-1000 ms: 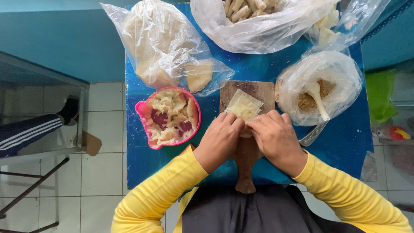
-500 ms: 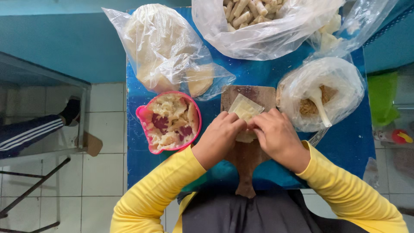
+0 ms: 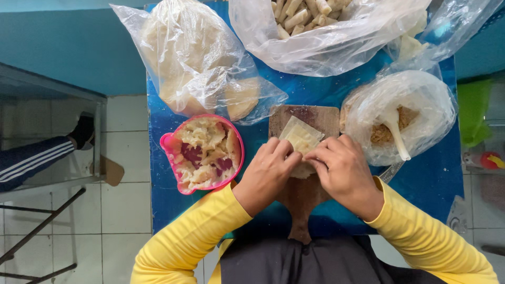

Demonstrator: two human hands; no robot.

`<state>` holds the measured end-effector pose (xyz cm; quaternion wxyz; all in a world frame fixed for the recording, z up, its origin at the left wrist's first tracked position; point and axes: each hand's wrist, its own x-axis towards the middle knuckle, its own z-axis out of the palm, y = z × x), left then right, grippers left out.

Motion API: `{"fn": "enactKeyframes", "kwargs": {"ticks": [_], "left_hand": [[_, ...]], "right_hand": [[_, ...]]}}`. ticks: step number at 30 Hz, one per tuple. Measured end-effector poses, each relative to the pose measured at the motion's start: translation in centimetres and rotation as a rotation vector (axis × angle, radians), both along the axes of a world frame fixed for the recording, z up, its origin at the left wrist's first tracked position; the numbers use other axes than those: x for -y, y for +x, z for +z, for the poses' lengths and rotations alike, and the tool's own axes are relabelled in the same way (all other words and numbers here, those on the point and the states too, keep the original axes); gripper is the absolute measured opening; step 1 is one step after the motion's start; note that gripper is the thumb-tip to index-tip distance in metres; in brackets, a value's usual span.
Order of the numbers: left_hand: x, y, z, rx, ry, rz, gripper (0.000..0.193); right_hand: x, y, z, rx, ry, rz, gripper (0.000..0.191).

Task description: The person places a thin pastry sheet on a wooden board, spoons brown filling from a plastic-lined bag onto it, folds the sheet over the filling, and rolls it into a cylindrical snack. Finished rolled snacks accumulate in a large plastic bag on the table.

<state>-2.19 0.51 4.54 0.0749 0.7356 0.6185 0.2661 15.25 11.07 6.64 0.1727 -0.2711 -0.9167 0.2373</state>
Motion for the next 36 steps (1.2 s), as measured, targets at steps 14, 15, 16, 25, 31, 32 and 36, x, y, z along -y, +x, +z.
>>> {"fn": "enactKeyframes", "kwargs": {"ticks": [14, 15, 16, 25, 31, 32, 36], "left_hand": [[0.2, 0.1, -0.2, -0.072, -0.023, 0.039, 0.021], [0.2, 0.2, -0.3, -0.081, -0.017, 0.047, 0.023], [0.1, 0.1, -0.3, -0.09, -0.011, 0.055, 0.024], [0.1, -0.1, -0.4, 0.045, -0.024, 0.068, 0.03], [0.1, 0.2, -0.4, -0.078, -0.008, 0.061, 0.021], [0.1, 0.2, -0.5, -0.092, -0.005, 0.064, 0.022], [-0.1, 0.3, -0.6, -0.129, 0.041, 0.075, 0.027]], "right_hand": [[0.9, -0.1, 0.0, 0.03, 0.126, -0.008, 0.01], [1.0, -0.1, 0.0, 0.025, 0.147, -0.014, 0.011], [1.0, -0.2, 0.0, 0.039, 0.154, -0.023, 0.011], [0.6, -0.3, 0.1, -0.031, 0.122, -0.005, 0.017], [0.9, -0.6, -0.2, -0.002, 0.189, -0.013, 0.013], [1.0, -0.8, -0.3, 0.01, 0.203, -0.024, 0.012], [1.2, -0.7, -0.4, 0.048, 0.275, -0.058, 0.009]]}}
